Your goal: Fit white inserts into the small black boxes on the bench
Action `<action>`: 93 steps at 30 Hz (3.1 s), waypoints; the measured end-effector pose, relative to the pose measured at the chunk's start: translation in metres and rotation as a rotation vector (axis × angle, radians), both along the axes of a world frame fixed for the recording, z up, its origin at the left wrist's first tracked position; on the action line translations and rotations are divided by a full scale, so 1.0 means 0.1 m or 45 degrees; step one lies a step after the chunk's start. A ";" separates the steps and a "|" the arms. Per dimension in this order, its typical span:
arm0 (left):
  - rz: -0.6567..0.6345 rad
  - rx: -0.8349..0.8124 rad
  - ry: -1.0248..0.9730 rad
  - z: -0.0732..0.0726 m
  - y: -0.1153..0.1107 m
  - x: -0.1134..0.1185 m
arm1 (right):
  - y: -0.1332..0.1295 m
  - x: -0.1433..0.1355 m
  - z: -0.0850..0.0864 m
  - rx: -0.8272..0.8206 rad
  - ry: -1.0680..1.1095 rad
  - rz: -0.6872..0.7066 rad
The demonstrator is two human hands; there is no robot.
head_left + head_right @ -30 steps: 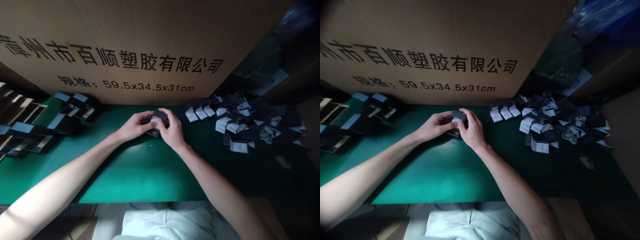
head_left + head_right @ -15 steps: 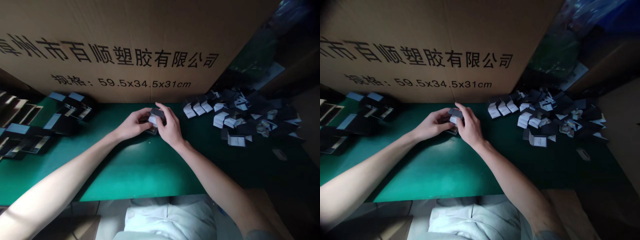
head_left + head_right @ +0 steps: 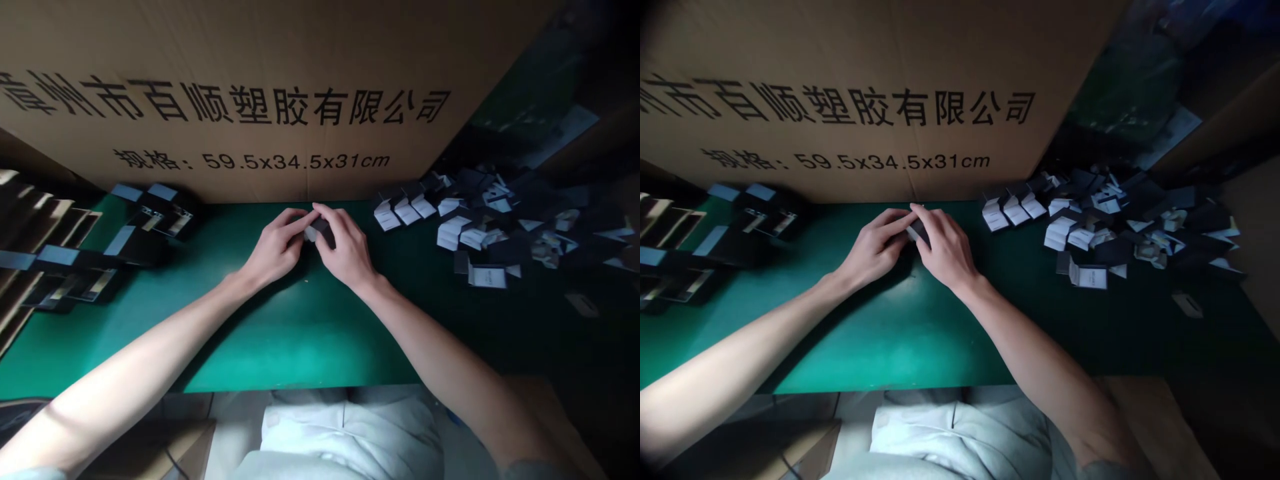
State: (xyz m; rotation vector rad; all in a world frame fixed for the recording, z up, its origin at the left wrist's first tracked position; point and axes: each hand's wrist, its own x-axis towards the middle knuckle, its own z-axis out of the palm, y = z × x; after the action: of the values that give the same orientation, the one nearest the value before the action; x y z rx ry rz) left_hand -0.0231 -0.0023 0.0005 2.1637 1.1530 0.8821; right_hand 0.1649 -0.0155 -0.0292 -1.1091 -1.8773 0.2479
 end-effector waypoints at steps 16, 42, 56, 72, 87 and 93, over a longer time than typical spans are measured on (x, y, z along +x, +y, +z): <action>0.113 0.529 0.179 -0.10 -0.01 -0.01 | -0.09 -0.07 0.19 -0.128 -0.590 -0.254; 0.166 0.232 0.343 -0.05 0.01 0.01 | -0.03 -0.05 0.14 -0.301 -0.515 -0.135; 0.165 0.237 0.431 -0.05 0.03 0.00 | -0.02 -0.10 0.18 -0.329 -0.579 -0.162; 0.129 0.347 0.522 -0.03 0.05 -0.03 | 0.00 -0.08 0.29 -0.357 -0.737 -0.208; 0.158 0.388 0.468 -0.05 0.03 -0.02 | -0.03 -0.05 0.27 -0.319 -0.652 -0.176; 0.185 0.390 0.438 -0.06 0.04 -0.03 | -0.01 -0.05 0.23 -0.309 -0.636 -0.165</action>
State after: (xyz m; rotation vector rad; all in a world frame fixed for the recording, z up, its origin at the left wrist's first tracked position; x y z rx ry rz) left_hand -0.0259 0.0013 -0.0060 2.5828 1.4326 0.8106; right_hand 0.1600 -0.0163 -0.0065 -1.5624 -2.2386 0.1328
